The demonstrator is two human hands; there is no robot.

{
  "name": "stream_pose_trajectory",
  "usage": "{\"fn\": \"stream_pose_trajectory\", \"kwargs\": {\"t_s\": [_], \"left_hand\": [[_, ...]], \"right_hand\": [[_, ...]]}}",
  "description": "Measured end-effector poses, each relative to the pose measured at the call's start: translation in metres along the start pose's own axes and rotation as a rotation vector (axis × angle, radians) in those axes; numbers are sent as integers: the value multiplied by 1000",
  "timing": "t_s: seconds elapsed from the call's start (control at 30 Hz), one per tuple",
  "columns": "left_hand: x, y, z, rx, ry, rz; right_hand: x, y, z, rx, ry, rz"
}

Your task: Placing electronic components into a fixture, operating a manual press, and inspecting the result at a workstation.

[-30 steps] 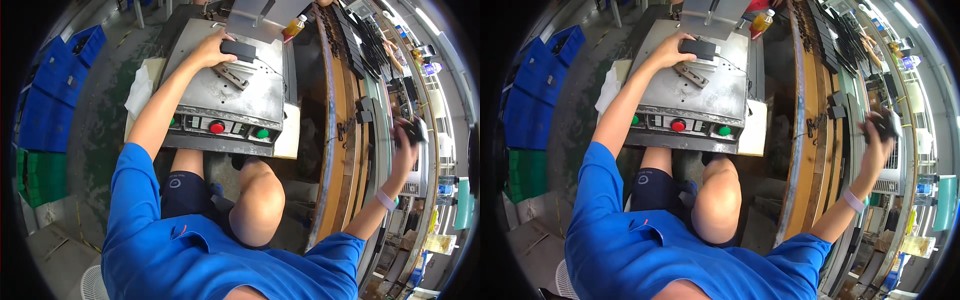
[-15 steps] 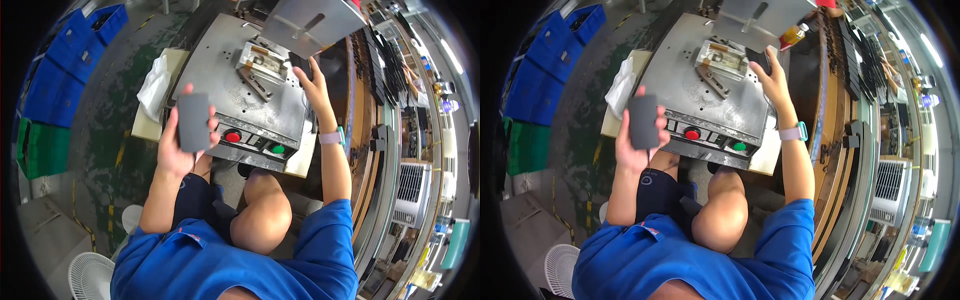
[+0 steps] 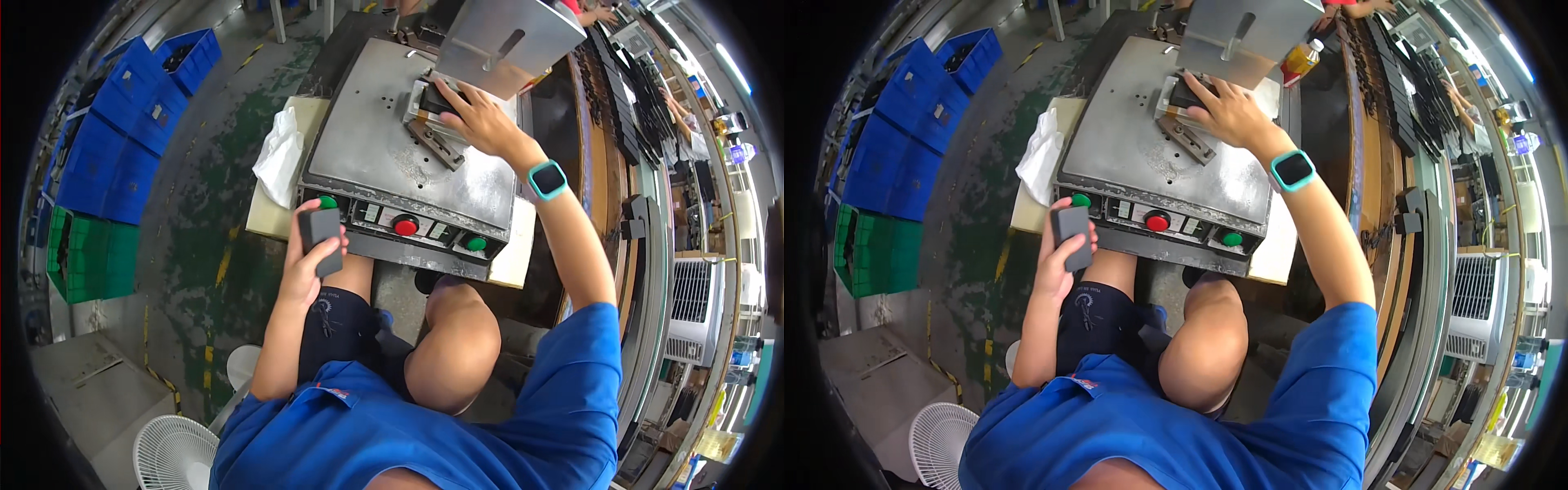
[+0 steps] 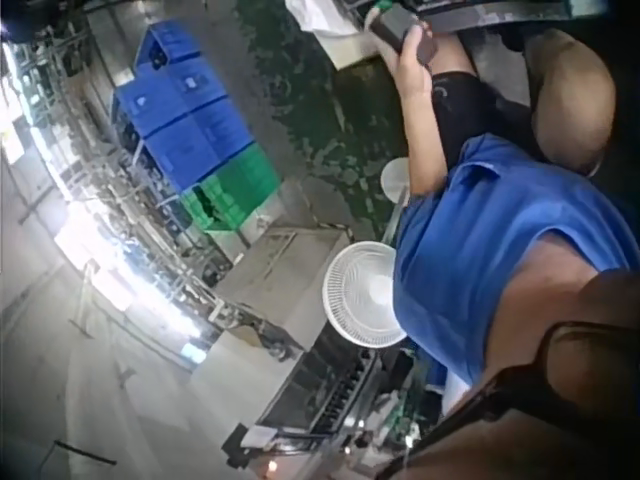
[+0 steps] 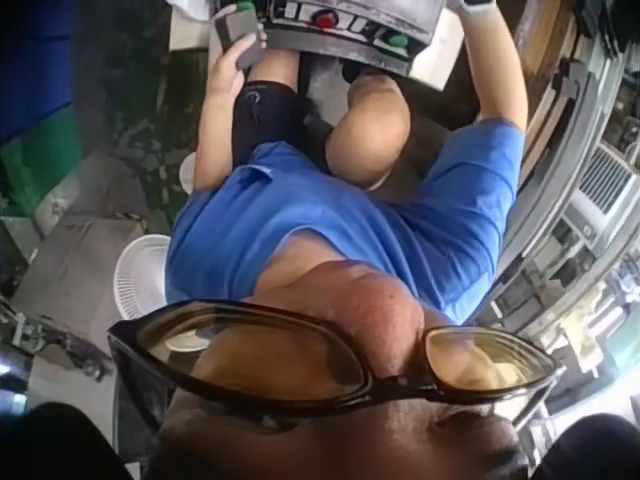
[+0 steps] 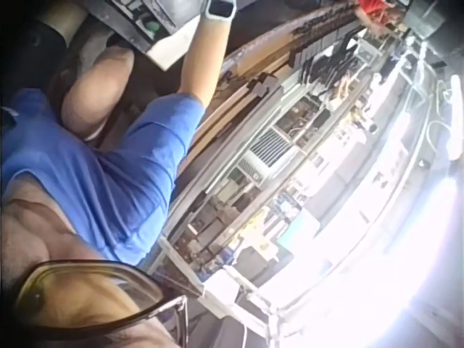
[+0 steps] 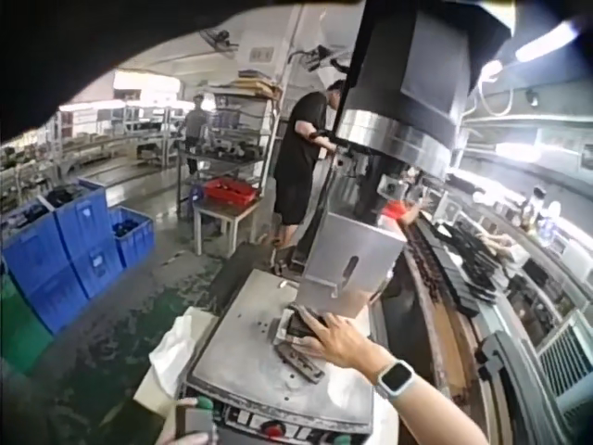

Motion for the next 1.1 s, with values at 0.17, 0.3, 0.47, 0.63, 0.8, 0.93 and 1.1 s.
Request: {"fn": "stream_pose_trajectory", "kwargs": {"t_s": [0.17,0.3,0.47,0.63,0.8,0.93,1.1], "left_hand": [[9,8,0,100,19,-27],[5,2,4,74,-10,-24],[-8,-7,3,61,-15,-12],[-7,-11,5,55,-42,-6],[-2,-9,7,9,-97,44],[-2,-6,7,4,-133,63],[0,-16,7,29,-109,123]], "right_hand": [[-27,-15,-1,185,109,-32],[-15,-12,-1,267,133,-62],[-5,-13,9,133,83,-78],[-7,-11,2,112,96,-91],[-3,-8,-1,285,175,-70],[-5,-6,-3,365,258,-138],[-2,-8,0,321,242,-43]]}}
Point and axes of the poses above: each hand's wrist, its own x-axis towards the middle knuckle, its own y-axis out of the palm, z = x × y, the point moved 3 cm from there along x, towards the middle knuckle, and after that the axes turned 6 degrees about -z, right-handed, at the moved point
